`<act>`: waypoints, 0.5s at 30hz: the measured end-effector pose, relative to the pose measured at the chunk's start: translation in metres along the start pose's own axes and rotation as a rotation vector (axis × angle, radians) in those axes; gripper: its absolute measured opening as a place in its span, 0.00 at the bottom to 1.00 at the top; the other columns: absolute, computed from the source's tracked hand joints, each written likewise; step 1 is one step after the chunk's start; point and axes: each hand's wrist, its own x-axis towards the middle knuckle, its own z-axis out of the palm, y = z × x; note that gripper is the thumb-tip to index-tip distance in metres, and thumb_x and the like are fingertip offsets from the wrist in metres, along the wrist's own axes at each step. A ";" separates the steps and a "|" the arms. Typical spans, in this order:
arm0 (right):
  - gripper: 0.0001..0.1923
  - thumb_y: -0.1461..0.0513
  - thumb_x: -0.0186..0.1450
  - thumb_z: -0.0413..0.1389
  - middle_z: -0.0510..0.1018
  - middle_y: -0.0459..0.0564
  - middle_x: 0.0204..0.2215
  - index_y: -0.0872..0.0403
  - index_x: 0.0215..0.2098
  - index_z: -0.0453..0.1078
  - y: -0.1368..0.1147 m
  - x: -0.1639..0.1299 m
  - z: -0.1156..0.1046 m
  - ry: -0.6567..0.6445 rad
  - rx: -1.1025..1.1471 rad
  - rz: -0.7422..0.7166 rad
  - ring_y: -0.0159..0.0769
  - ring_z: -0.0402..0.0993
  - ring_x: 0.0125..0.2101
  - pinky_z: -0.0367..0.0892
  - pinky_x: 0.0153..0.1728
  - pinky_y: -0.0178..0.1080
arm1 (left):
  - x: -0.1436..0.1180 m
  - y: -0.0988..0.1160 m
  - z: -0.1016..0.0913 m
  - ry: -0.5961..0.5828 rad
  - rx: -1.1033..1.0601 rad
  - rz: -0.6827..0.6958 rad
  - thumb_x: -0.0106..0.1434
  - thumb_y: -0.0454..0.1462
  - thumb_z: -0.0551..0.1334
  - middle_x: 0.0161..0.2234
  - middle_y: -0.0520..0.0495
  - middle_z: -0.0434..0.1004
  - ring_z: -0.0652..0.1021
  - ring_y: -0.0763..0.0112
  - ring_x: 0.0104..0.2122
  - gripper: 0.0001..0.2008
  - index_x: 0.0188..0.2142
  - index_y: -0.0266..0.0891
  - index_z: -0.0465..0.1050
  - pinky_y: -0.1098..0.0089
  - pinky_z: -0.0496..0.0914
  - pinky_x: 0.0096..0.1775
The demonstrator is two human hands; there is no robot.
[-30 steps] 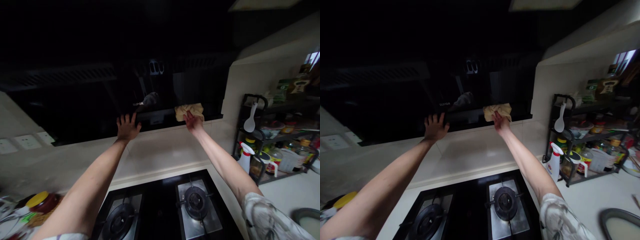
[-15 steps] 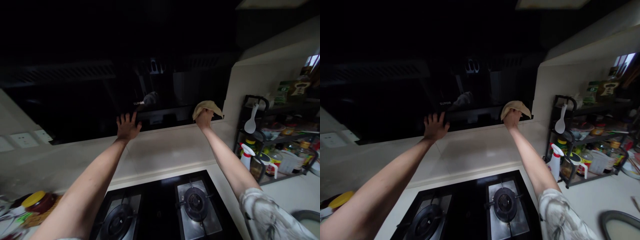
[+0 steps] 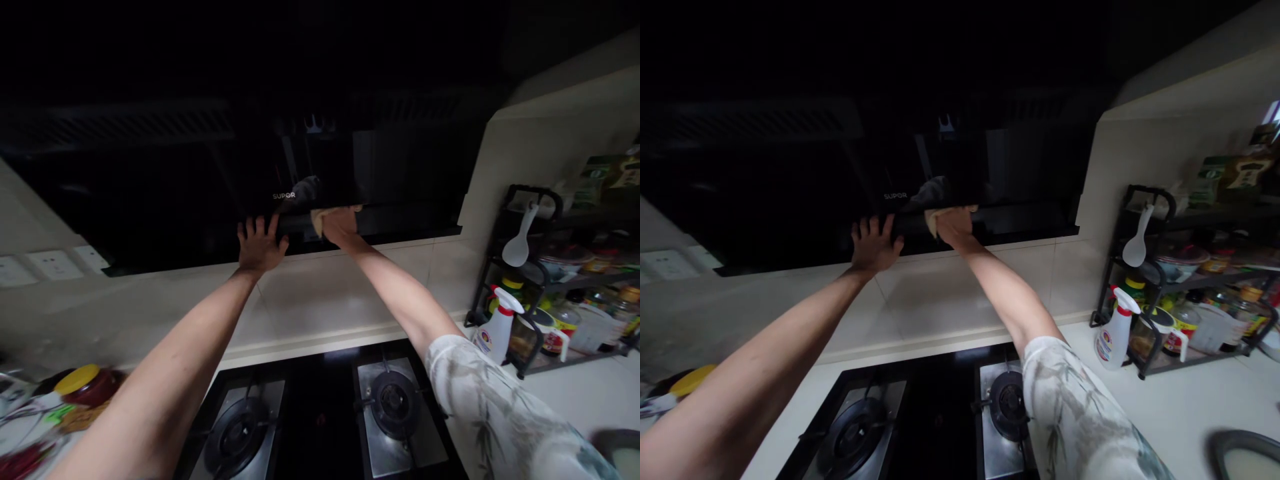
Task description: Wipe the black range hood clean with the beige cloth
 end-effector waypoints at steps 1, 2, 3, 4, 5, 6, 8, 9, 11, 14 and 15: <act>0.15 0.64 0.65 0.61 0.74 0.53 0.25 0.50 0.22 0.65 -0.001 0.000 0.016 -0.010 -0.057 -0.036 0.47 0.67 0.65 0.49 0.75 0.53 | 0.000 0.000 0.000 -0.002 -0.004 -0.001 0.75 0.48 0.50 0.74 0.27 0.54 0.53 0.32 0.74 0.38 0.78 0.32 0.54 0.37 0.44 0.72; 0.15 0.65 0.64 0.61 0.73 0.52 0.25 0.50 0.22 0.65 -0.003 0.000 0.028 -0.026 -0.122 -0.076 0.47 0.66 0.65 0.47 0.75 0.54 | 0.000 0.000 0.000 -0.006 -0.008 -0.003 0.74 0.48 0.50 0.74 0.28 0.54 0.52 0.32 0.74 0.38 0.78 0.31 0.54 0.37 0.44 0.72; 0.14 0.66 0.64 0.61 0.73 0.51 0.25 0.51 0.23 0.65 -0.005 0.001 0.038 -0.043 -0.184 -0.119 0.47 0.66 0.65 0.45 0.76 0.54 | 0.000 0.000 -0.001 -0.009 -0.012 -0.004 0.74 0.48 0.50 0.75 0.28 0.54 0.52 0.32 0.74 0.38 0.78 0.31 0.54 0.37 0.44 0.72; 0.13 0.68 0.64 0.61 0.73 0.50 0.25 0.52 0.23 0.65 -0.007 0.001 0.043 -0.058 -0.238 -0.159 0.47 0.66 0.65 0.45 0.75 0.54 | 0.000 0.000 -0.001 -0.013 -0.015 -0.003 0.74 0.48 0.50 0.75 0.28 0.53 0.52 0.32 0.74 0.38 0.78 0.31 0.54 0.37 0.44 0.72; 0.13 0.69 0.63 0.60 0.72 0.49 0.25 0.52 0.24 0.64 -0.009 0.001 0.044 -0.066 -0.287 -0.195 0.47 0.67 0.64 0.45 0.75 0.55 | 0.000 0.000 -0.001 -0.014 -0.017 -0.002 0.74 0.48 0.50 0.75 0.28 0.53 0.52 0.32 0.74 0.38 0.77 0.31 0.54 0.37 0.44 0.72; 0.13 0.71 0.63 0.59 0.73 0.48 0.26 0.53 0.24 0.64 -0.010 0.002 0.041 -0.066 -0.328 -0.226 0.47 0.67 0.64 0.45 0.75 0.55 | 0.000 0.000 -0.001 -0.013 -0.018 0.000 0.74 0.48 0.50 0.75 0.27 0.53 0.52 0.32 0.74 0.38 0.77 0.31 0.54 0.36 0.44 0.72; 0.12 0.71 0.63 0.59 0.74 0.49 0.27 0.54 0.25 0.64 -0.010 0.000 0.024 -0.033 -0.389 -0.260 0.46 0.67 0.64 0.49 0.74 0.55 | 0.000 -0.001 0.000 -0.009 -0.025 0.000 0.74 0.47 0.50 0.75 0.27 0.53 0.52 0.32 0.74 0.38 0.77 0.31 0.54 0.36 0.44 0.72; 0.11 0.70 0.64 0.58 0.75 0.50 0.28 0.54 0.26 0.66 -0.009 -0.001 0.011 0.000 -0.411 -0.266 0.46 0.66 0.64 0.51 0.73 0.55 | 0.000 -0.001 0.000 -0.005 -0.027 0.001 0.74 0.47 0.50 0.75 0.27 0.54 0.52 0.32 0.74 0.38 0.78 0.31 0.54 0.36 0.44 0.72; 0.08 0.67 0.66 0.57 0.78 0.55 0.31 0.55 0.27 0.70 -0.004 -0.006 -0.024 0.107 -0.493 -0.260 0.49 0.67 0.64 0.54 0.72 0.57 | 0.000 0.000 -0.001 0.001 -0.027 0.001 0.74 0.47 0.49 0.75 0.27 0.54 0.52 0.32 0.75 0.38 0.78 0.31 0.54 0.36 0.44 0.72; 0.11 0.65 0.66 0.54 0.81 0.63 0.37 0.58 0.28 0.75 0.003 -0.014 -0.089 0.335 -0.740 -0.137 0.56 0.69 0.63 0.55 0.69 0.62 | 0.000 0.000 -0.002 -0.006 -0.014 0.002 0.74 0.47 0.50 0.75 0.27 0.54 0.52 0.32 0.74 0.38 0.77 0.31 0.55 0.36 0.45 0.72; 0.12 0.65 0.67 0.53 0.82 0.66 0.38 0.59 0.29 0.77 0.005 -0.016 -0.112 0.404 -0.812 -0.080 0.58 0.70 0.62 0.55 0.67 0.63 | 0.000 0.000 -0.002 -0.007 -0.009 0.000 0.74 0.47 0.50 0.75 0.27 0.54 0.53 0.32 0.74 0.38 0.77 0.31 0.55 0.36 0.45 0.72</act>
